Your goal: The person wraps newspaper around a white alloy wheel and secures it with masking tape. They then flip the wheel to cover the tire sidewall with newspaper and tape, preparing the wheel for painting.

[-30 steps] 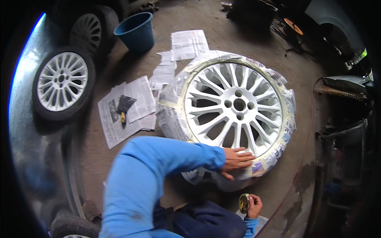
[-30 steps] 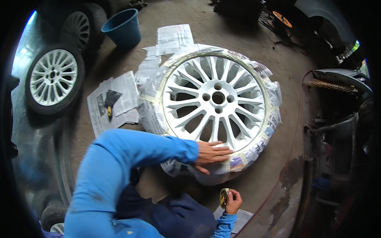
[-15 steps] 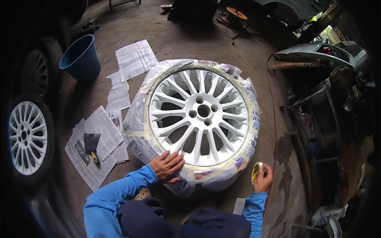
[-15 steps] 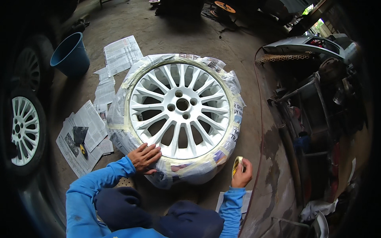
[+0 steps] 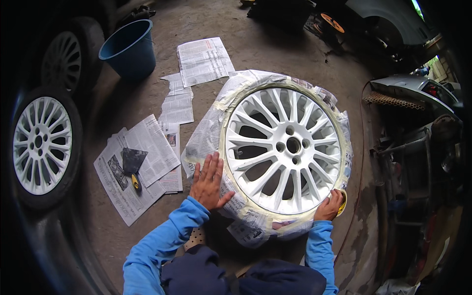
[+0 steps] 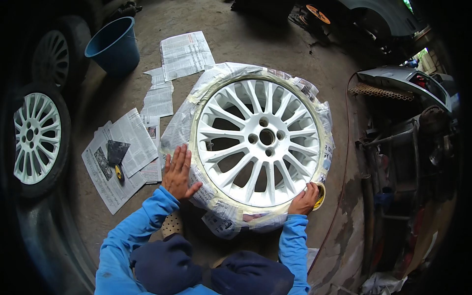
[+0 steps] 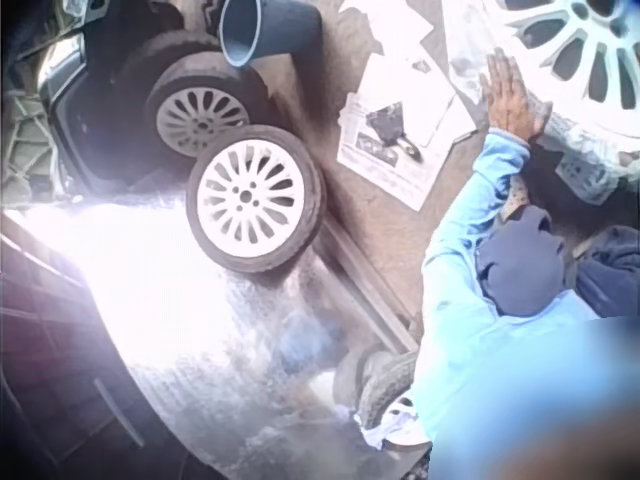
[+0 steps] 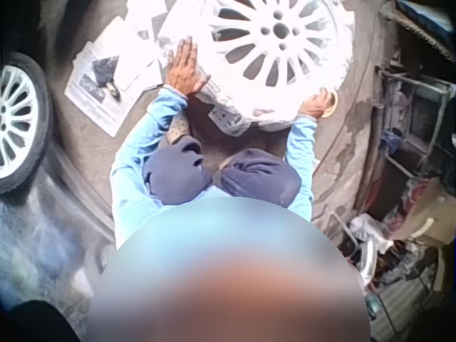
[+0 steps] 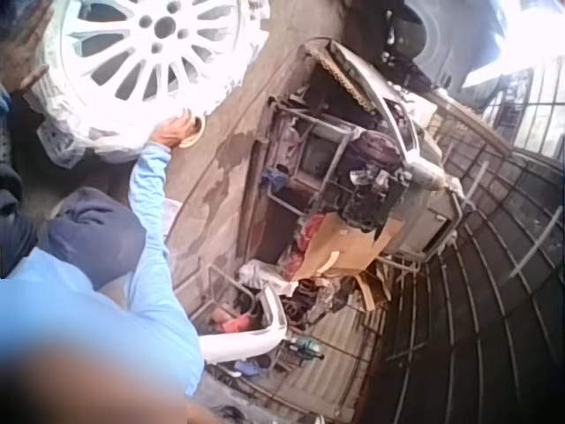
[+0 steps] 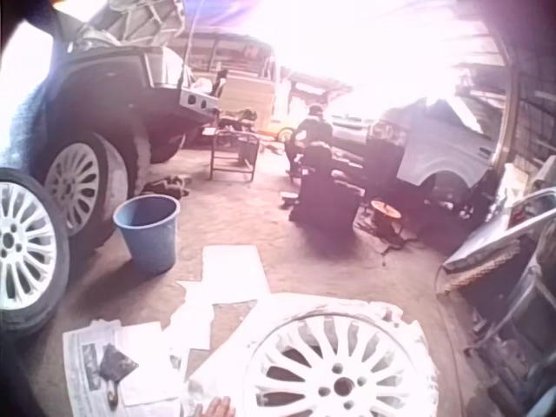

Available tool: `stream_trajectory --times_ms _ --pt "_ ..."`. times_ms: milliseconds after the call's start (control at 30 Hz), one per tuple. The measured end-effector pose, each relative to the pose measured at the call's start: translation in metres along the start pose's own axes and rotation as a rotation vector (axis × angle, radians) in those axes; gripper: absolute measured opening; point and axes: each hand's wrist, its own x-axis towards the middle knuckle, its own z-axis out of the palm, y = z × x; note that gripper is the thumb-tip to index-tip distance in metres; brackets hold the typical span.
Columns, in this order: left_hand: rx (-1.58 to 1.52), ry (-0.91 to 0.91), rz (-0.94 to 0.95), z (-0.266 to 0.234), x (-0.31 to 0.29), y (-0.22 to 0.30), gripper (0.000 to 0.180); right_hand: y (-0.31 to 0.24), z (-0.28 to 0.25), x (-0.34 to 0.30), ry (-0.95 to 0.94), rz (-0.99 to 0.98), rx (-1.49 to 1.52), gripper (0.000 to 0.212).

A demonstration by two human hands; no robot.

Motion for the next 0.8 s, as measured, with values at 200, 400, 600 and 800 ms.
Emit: stream_trajectory --times_ms 200,400,600,800 --pt "-0.083 -0.16 -0.093 0.002 0.015 -0.006 0.089 -0.001 -0.003 0.002 0.013 -0.001 -0.029 0.029" --pt "0.074 -0.22 -0.108 -0.01 0.072 -0.007 0.089 -0.003 -0.002 0.002 0.017 0.004 -0.001 0.029" --pt "0.188 -0.324 -0.198 -0.003 0.143 -0.024 0.087 -0.003 -0.002 0.004 0.033 -0.015 -0.002 0.03" --pt "0.246 -0.297 -0.218 0.002 0.153 -0.02 0.088 -0.003 -0.003 0.003 0.027 -0.005 -0.025 0.03"
